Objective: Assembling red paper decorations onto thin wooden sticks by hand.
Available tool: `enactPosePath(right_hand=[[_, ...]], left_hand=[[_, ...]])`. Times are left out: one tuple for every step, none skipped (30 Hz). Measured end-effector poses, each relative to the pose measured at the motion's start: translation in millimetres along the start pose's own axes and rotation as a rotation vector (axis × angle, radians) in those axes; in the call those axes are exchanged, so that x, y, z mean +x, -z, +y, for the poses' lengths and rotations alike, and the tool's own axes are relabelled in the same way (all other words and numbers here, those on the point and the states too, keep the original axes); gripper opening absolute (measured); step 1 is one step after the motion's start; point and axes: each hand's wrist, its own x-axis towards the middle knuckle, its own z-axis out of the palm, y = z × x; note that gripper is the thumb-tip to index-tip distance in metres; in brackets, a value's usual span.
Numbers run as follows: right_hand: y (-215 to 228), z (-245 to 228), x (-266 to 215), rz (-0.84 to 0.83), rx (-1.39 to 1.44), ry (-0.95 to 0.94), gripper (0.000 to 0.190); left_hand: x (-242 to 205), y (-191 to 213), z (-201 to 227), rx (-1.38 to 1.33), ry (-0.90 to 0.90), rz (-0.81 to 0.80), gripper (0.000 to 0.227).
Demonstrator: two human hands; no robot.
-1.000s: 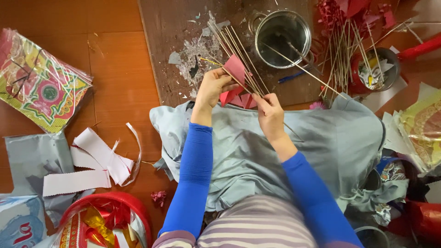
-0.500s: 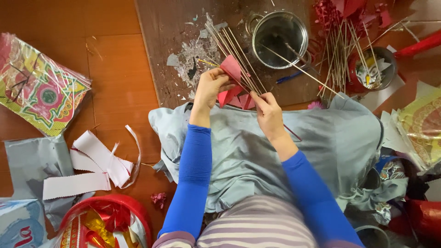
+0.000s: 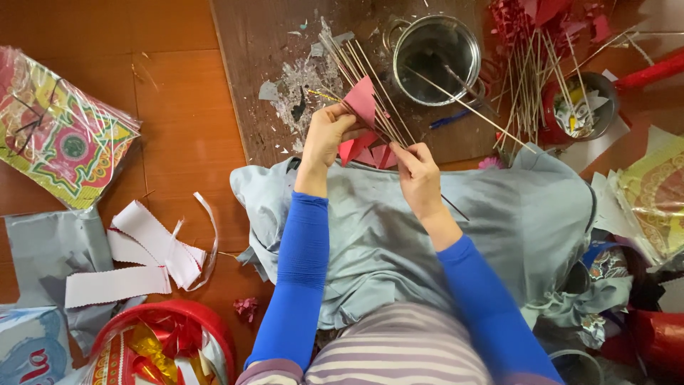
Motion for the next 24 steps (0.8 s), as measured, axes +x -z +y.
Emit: enactPosePath(right_hand=[[-0.2, 1.7, -0.2, 0.000, 0.000, -0.001, 0.033], [-0.5, 3.4, -0.7, -0.004, 0.002, 0.002, 0.033], [-0.8, 5.0, -1.1, -0.008, 0.005, 0.005, 0.032], [-0.3, 5.0, -0.7, -0.008, 0.005, 0.005, 0.032], [0.2, 5.0, -0.3, -0.015, 0.013, -0.008, 0.032], [0.8, 5.1, -0.3, -0.023, 0.021, -0.021, 0.032], [0.8, 5.3, -0.5, -0.024, 0.021, -0.023, 0.032], [1.0, 5.6, -0.2, -0.023, 0.025, -0.011, 0.031], [1.2, 5.9, 0.2, -0.022, 0.029, 0.000, 0.031], [1.7, 5.7, 0.6, -0.021, 0.029, -0.001, 0.031], [2.2, 5.6, 0.9, -0.026, 0.025, -0.012, 0.030], [2.8, 5.4, 0.8, -0.031, 0.021, -0.024, 0.030], [2.4, 7.0, -0.1, -0.031, 0.021, -0.026, 0.030], [1.8, 8.6, -0.6, -0.034, 0.023, -0.025, 0.030], [1.3, 10.1, -1.1, -0.038, 0.025, -0.024, 0.031], [1.5, 10.3, -1.0, -0.038, 0.025, -0.025, 0.031], [1.8, 10.4, -0.9, -0.039, 0.032, -0.031, 0.031], [1.8, 10.5, -0.5, -0.041, 0.039, -0.037, 0.031], [2.4, 9.9, -0.3, -0.040, 0.039, -0.038, 0.031], [3.0, 9.4, 0.2, -0.046, 0.053, -0.036, 0.032], [3.7, 8.9, 0.6, -0.052, 0.068, -0.034, 0.033], [4.3, 9.2, 0.4, -0.050, 0.067, -0.034, 0.033], [4.9, 9.5, 0.4, -0.081, 0.088, -0.029, 0.035], [5.2, 9.7, 0.5, -0.112, 0.110, -0.023, 0.037]], left_hand=[[2.0, 2.3, -3.1, 0.000, 0.001, 0.000, 0.026], [3.9, 4.7, -6.3, 0.012, -0.006, 0.013, 0.025], [5.7, 7.1, -9.5, 0.023, -0.012, 0.026, 0.024], [4.8, 5.8, -7.5, 0.024, -0.012, 0.025, 0.024], [3.9, 4.5, -5.6, 0.029, -0.016, 0.033, 0.024], [2.7, 3.1, -4.1, 0.033, -0.020, 0.041, 0.023], [1.5, 2.5, -3.5, 0.033, -0.018, 0.041, 0.023], [0.8, 1.8, -2.6, 0.030, -0.021, 0.039, 0.023], [0.2, 0.9, -1.8, 0.027, -0.023, 0.036, 0.024], [1.1, 2.5, -3.1, 0.027, -0.022, 0.036, 0.024], [2.1, 4.0, -4.4, 0.036, -0.023, 0.035, 0.023], [2.8, 5.5, -6.1, 0.045, -0.023, 0.035, 0.023], [2.1, 5.0, -5.1, 0.045, -0.021, 0.034, 0.023], [1.9, 4.6, -3.7, 0.044, -0.011, 0.020, 0.023], [1.8, 4.1, -2.3, 0.043, -0.001, 0.005, 0.023], [1.8, 4.3, -2.5, 0.043, 0.000, 0.004, 0.023], [1.8, 4.4, -2.8, 0.034, 0.001, -0.018, 0.024], [2.1, 4.6, -2.6, 0.026, 0.001, -0.040, 0.025], [1.4, 3.8, -1.7, 0.027, 0.001, -0.041, 0.025], [0.8, 2.9, -0.7, 0.016, -0.017, -0.052, 0.024], [0.2, 1.9, 0.3, 0.006, -0.035, -0.063, 0.023], [0.9, 3.0, -1.6, 0.007, -0.035, -0.065, 0.023], [1.6, 4.2, -3.4, 0.015, -0.062, -0.046, 0.021], [2.3, 5.6, -4.9, 0.023, -0.088, -0.027, 0.019]])
